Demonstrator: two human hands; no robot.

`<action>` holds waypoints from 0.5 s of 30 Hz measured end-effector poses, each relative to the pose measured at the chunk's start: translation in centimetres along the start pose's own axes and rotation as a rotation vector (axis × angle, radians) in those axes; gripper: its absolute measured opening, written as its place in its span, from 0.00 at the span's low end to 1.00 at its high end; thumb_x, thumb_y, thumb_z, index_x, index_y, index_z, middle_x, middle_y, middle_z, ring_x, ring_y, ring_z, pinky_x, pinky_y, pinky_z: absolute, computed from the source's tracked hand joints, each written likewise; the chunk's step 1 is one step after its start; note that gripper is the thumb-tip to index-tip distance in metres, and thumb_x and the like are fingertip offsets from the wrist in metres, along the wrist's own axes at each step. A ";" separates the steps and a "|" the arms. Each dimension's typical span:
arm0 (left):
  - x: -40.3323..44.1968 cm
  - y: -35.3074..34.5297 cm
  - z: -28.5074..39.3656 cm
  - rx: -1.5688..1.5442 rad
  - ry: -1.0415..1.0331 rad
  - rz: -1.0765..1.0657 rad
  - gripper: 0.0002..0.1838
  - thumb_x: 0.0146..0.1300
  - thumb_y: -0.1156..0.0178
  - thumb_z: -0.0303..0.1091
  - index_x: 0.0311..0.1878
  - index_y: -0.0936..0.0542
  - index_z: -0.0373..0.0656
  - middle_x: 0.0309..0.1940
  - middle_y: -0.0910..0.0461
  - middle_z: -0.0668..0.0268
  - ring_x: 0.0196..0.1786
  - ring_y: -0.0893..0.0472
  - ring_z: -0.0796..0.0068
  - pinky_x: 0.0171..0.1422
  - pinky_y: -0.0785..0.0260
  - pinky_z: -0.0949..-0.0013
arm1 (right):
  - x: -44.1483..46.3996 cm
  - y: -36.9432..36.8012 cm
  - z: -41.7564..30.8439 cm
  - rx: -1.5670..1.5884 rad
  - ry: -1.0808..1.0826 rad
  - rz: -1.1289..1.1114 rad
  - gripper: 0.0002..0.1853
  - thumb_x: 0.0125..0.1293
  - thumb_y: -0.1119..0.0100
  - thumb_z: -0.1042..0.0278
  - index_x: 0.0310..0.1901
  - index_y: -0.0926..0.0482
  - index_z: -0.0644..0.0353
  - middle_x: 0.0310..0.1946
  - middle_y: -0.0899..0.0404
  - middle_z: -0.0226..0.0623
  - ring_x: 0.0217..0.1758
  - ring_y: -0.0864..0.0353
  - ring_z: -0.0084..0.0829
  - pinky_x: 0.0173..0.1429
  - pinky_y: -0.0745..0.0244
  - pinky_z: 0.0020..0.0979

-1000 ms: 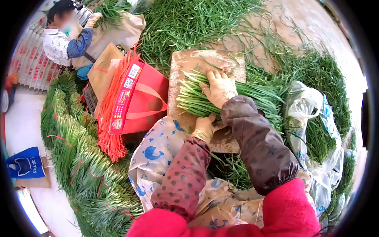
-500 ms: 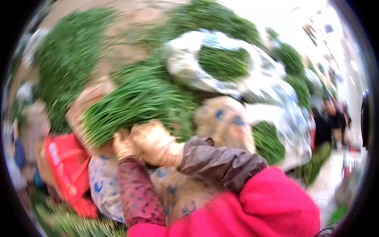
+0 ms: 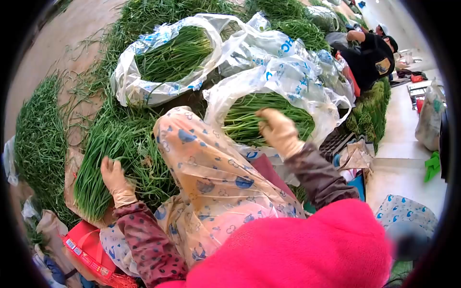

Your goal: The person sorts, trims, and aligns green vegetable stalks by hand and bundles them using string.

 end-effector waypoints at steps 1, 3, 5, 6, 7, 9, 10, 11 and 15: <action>-0.7 -1.9 1.2 0.028 -0.269 -0.031 0.22 0.65 0.46 0.21 0.63 0.32 0.36 0.59 0.27 0.61 0.57 0.26 0.71 0.60 0.33 0.71 | 0.8 1.3 1.0 -0.242 -0.280 -0.201 0.20 0.60 0.38 0.67 0.54 0.25 0.63 0.52 0.22 0.45 0.57 0.23 0.39 0.62 0.29 0.37; -6.2 -6.5 7.4 0.136 -0.565 -0.230 0.17 0.67 0.47 0.22 0.59 0.28 0.36 0.55 0.24 0.62 0.55 0.24 0.73 0.61 0.32 0.72 | 1.3 1.7 2.2 -0.353 -0.221 -0.359 0.31 0.56 0.33 0.59 0.60 0.30 0.63 0.62 0.30 0.46 0.67 0.33 0.43 0.66 0.34 0.38; -10.6 -11.2 10.3 0.150 -0.708 -0.498 0.17 0.64 0.44 0.22 0.56 0.24 0.38 0.51 0.21 0.61 0.53 0.23 0.74 0.58 0.30 0.73 | 1.6 -0.3 3.1 -0.328 -0.015 -0.402 0.34 0.56 0.33 0.58 0.62 0.32 0.61 0.65 0.33 0.44 0.69 0.35 0.43 0.68 0.37 0.40; -12.7 -13.3 11.0 0.216 -0.741 -0.660 0.18 0.63 0.44 0.21 0.57 0.25 0.38 0.49 0.21 0.58 0.52 0.22 0.69 0.58 0.30 0.70 | 1.9 -1.6 2.6 -0.316 0.016 -0.420 0.36 0.54 0.32 0.56 0.63 0.33 0.61 0.66 0.34 0.44 0.70 0.37 0.43 0.70 0.39 0.41; -14.2 -15.9 9.7 0.173 -0.958 -0.749 0.19 0.59 0.41 0.22 0.55 0.25 0.37 0.48 0.21 0.55 0.52 0.22 0.61 0.58 0.30 0.61 | 2.3 -3.1 2.5 -0.308 0.100 -0.401 0.38 0.53 0.31 0.56 0.64 0.34 0.61 0.65 0.32 0.43 0.69 0.36 0.42 0.67 0.37 0.40; -16.7 -19.8 7.9 0.526 -1.197 -0.909 0.20 0.56 0.37 0.27 0.53 0.25 0.38 0.47 0.22 0.55 0.54 0.23 0.54 0.59 0.32 0.55 | 3.3 -4.8 1.9 -0.272 0.193 -0.404 0.39 0.51 0.31 0.57 0.64 0.34 0.60 0.63 0.31 0.40 0.67 0.34 0.39 0.62 0.35 0.40; -17.7 -21.2 6.1 0.716 -1.220 -0.966 0.24 0.54 0.35 0.31 0.55 0.26 0.39 0.48 0.23 0.54 0.55 0.24 0.52 0.60 0.33 0.54 | 3.7 -7.4 3.2 -0.323 0.225 -0.355 0.39 0.50 0.32 0.57 0.64 0.35 0.59 0.62 0.30 0.40 0.65 0.33 0.38 0.60 0.34 0.40; -18.5 -22.4 4.6 0.898 -1.246 -1.024 0.28 0.51 0.33 0.35 0.57 0.28 0.39 0.50 0.23 0.52 0.56 0.25 0.50 0.61 0.33 0.52 | 4.0 -9.5 4.5 -0.382 0.248 -0.300 0.40 0.49 0.32 0.57 0.65 0.35 0.58 0.61 0.30 0.39 0.64 0.32 0.37 0.59 0.33 0.40; -18.8 -23.2 3.6 1.400 -0.499 -1.412 0.29 0.57 0.36 0.44 0.58 0.31 0.40 0.47 0.21 0.47 0.54 0.22 0.48 0.57 0.31 0.52 | 4.2 -10.3 2.6 -0.580 0.136 -0.374 0.40 0.50 0.33 0.58 0.66 0.37 0.54 0.58 0.30 0.37 0.62 0.32 0.39 0.55 0.32 0.40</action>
Point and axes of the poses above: each hand's wrist, its own x-axis towards the middle knuckle, its own y-axis out of the back of the hand, z = x × y, the point moved 1 cm from there along x, towards the middle knuckle
